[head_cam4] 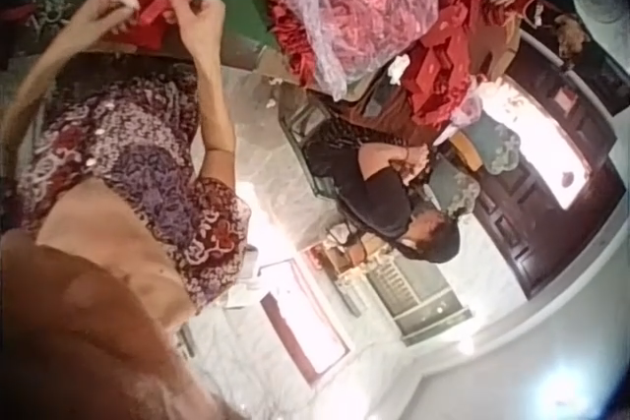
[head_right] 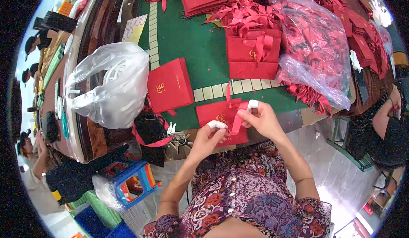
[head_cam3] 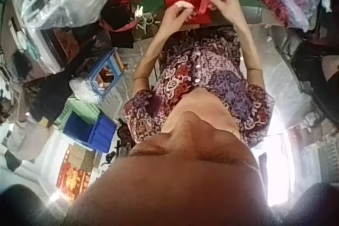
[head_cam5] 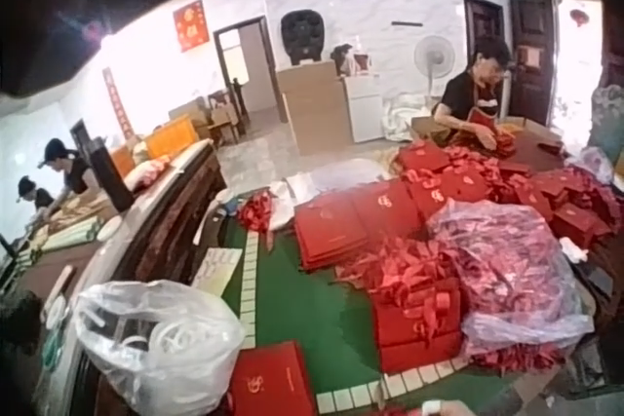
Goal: The person assembles gift bags by hand, attaching ribbon handles to each red paper bag and stacking the finished bags.
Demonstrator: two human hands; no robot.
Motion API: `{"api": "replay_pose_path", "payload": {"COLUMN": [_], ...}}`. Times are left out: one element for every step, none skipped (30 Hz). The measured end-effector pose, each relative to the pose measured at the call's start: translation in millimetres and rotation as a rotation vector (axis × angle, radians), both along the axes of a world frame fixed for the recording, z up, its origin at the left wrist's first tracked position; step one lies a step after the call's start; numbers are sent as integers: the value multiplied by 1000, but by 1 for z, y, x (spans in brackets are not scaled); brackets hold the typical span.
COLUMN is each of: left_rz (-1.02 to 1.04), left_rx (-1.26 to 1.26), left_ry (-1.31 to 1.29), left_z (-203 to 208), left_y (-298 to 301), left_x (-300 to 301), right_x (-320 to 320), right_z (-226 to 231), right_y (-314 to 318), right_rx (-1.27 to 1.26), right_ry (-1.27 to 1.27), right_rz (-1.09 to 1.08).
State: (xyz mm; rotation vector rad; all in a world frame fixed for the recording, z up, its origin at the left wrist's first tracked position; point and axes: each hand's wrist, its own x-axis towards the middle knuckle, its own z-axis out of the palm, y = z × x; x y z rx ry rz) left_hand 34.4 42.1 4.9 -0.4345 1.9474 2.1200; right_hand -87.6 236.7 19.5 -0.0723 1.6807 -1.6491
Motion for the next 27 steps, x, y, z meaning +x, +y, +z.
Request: {"api": "replay_pose_path", "payload": {"left_rz": [13, 13, 19, 25, 27, 87, 146, 150, 144, 135, 168, 168, 161, 150, 171, 169, 169, 168, 169, 220, 269, 245, 252, 258, 216, 217, 205], "left_rx": [173, 174, 186, 197, 197, 144, 89, 85, -207, -500, -519, -519, -562, -602, -564, -563, -523, -482, -484, -501, -517, -654, -863, -1071, -1118, -1120, -963], "left_ry": [-66, -67, -75, -82, -83, -66, -49, -50, -7, 35, 70, 70, 144, 220, 213, 213, 163, 113, 111, 185, 260, 241, 270, 299, 281, 279, 210], "left_z": [-3, -5, -7, -8, -8, -8, -8, -1, 10, 16, 17, 17, 18, 18, 20, 22, 24, 25, 23, 20, 17, 17, 17, 18, 11, 8, 6], "left_y": [0, 0, 1, 1, 2, 3, 3, 1, 0, -2, 0, 0, -1, 0, 2, 1, 0, -2, -3, -5, -7, -13, -17, -19, -21, -20, -18], "left_x": [-1, -2, -3, -4, -3, 0, 1, 0, -1, -2, -1, -2, -2, -3, -3, -4, -4, -4, -5, -5, -4, -1, -2, -4, -1, 0, 0], "right_x": [1, 2, 3, 1, -1, -2, -1, 4, 8, 12, 18, 22, 25, 25, 27, 28, 32, 33, 34, 35, 34, 32, 30, 28, 27, 26, 26], "right_z": [0, -1, -5, -3, 1, 7, 16, 27, 34, 39, 46, 49, 47, 51, 46, 36, 25, 20, 17, 15, 13, 12, 10, 7, 2, 0, 0], "right_y": [-3, -5, -4, -1, 3, 5, 5, 5, 4, 1, -3, -9, -16, -23, -26, -28, -33, -34, -35, -38, -40, -43, -45, -47, -50, -53, -55], "right_rx": [-1, -2, -21, -20, 216, 452, 451, 587, 724, 719, 665, 604, 466, 374, 358, 342, 330, 328, 318, 308, 306, 305, 307, 310, 315, 314, 312], "right_ry": [22, 43, 41, 41, 268, 495, 495, 596, 696, 695, 872, 1048, 1122, 1170, 1167, 1162, 1087, 1086, 1053, 1020, 1017, 983, 948, 946, 955, 963, 962], "right_rz": [-10, -19, -21, -21, 65, 151, 153, 82, 8, 11, -34, -78, -52, 15, 98, 182, 171, 171, 162, 154, 156, 136, 114, 113, 113, 117, 118]}}
